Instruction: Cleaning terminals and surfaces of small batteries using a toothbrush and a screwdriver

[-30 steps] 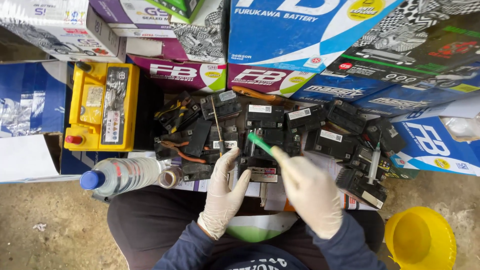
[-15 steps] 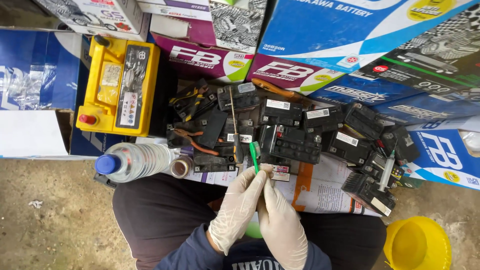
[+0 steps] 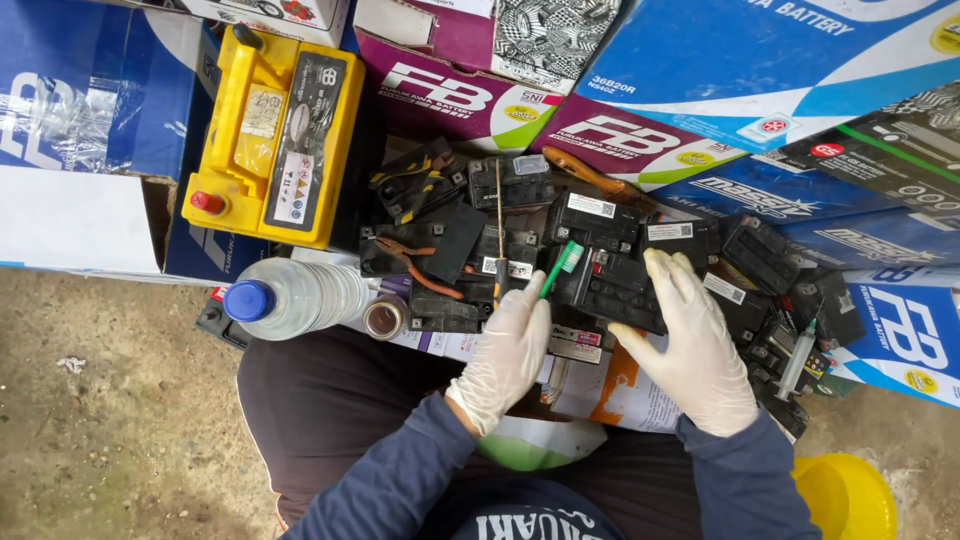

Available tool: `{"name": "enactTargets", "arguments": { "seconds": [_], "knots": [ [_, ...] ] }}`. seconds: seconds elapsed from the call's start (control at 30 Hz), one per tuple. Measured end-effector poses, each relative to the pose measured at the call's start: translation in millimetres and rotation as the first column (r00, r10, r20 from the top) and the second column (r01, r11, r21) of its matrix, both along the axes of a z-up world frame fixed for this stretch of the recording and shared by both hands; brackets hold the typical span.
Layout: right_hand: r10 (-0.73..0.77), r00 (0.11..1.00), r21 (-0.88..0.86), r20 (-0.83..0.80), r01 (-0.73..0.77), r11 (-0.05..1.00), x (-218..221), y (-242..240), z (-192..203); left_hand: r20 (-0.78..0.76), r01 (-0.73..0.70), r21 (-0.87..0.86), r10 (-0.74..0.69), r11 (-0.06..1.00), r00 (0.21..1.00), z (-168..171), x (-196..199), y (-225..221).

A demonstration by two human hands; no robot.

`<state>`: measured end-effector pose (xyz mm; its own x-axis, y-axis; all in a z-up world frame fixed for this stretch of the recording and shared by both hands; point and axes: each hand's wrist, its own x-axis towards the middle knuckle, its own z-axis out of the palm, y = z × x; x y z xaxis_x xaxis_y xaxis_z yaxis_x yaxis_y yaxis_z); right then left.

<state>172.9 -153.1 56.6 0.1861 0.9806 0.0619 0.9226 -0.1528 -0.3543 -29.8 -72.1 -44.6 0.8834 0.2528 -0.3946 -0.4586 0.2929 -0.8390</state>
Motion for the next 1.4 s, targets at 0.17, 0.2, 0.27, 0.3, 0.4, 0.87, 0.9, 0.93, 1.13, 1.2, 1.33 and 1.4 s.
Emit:
{"name": "enactTargets", "arguments": {
  "seconds": [0.17,0.2,0.27,0.3,0.4,0.87,0.9,0.93,1.13,1.2,1.33,1.4],
  "knots": [
    [-0.034,0.999,-0.076,-0.026,0.032,0.997,6.0,-0.6,-0.5,0.254,0.049,-0.926,0.518,0.375,0.817,14.1,-11.8,-24.8],
    [-0.082,0.997,-0.123,-0.012,0.080,0.989,4.0,0.0,2.3,0.168,0.215,-0.977,0.680,0.016,0.713,17.9,-13.0,-28.3],
    [-0.111,0.993,-0.130,-0.044,0.104,0.986,5.5,2.8,5.5,0.343,0.202,-0.933,0.575,0.297,0.743,33.6,-12.6,-23.3],
    [-0.137,0.987,-0.142,-0.080,0.125,0.982,5.2,3.5,6.7,0.475,0.195,-0.812,0.427,0.551,0.769,41.7,-13.7,-21.7],
    [-0.152,0.985,-0.151,-0.084,0.138,0.979,6.2,4.7,8.1,0.352,0.793,-0.592,0.838,-0.146,0.417,21.8,4.4,-15.4],
    [-0.101,0.984,0.002,-0.145,0.102,0.995,12.9,0.6,-6.5,-0.272,0.883,-0.216,0.894,-0.417,0.355,51.5,3.1,0.1],
    [-0.066,0.985,0.116,-0.157,0.085,0.990,16.2,-2.0,-13.7,-0.301,0.842,-0.322,0.890,-0.434,0.344,53.9,8.4,11.1],
    [-0.068,0.985,0.120,-0.157,0.088,0.989,15.7,-2.4,-12.4,-0.297,0.840,-0.323,0.890,-0.435,0.346,60.0,6.4,15.4],
    [-0.096,0.977,0.105,-0.193,0.117,0.988,10.8,-1.2,-6.8,-0.014,0.688,-0.647,0.907,-0.329,0.421,90.4,-10.3,44.0],
    [-0.092,0.973,0.075,-0.211,0.110,0.991,9.9,-1.1,-3.2,0.081,0.648,-0.707,0.878,-0.283,0.473,88.0,-13.9,53.5],
    [-0.072,0.975,0.074,-0.210,0.089,0.993,14.0,-2.4,-7.0,0.169,0.606,-0.754,0.817,-0.253,0.552,99.5,-12.4,74.4],
    [-0.062,0.972,0.080,-0.228,0.082,0.993,14.0,-3.4,-7.7,0.124,0.538,-0.788,0.778,-0.299,0.616,109.3,-7.2,79.4]
  ]
}}
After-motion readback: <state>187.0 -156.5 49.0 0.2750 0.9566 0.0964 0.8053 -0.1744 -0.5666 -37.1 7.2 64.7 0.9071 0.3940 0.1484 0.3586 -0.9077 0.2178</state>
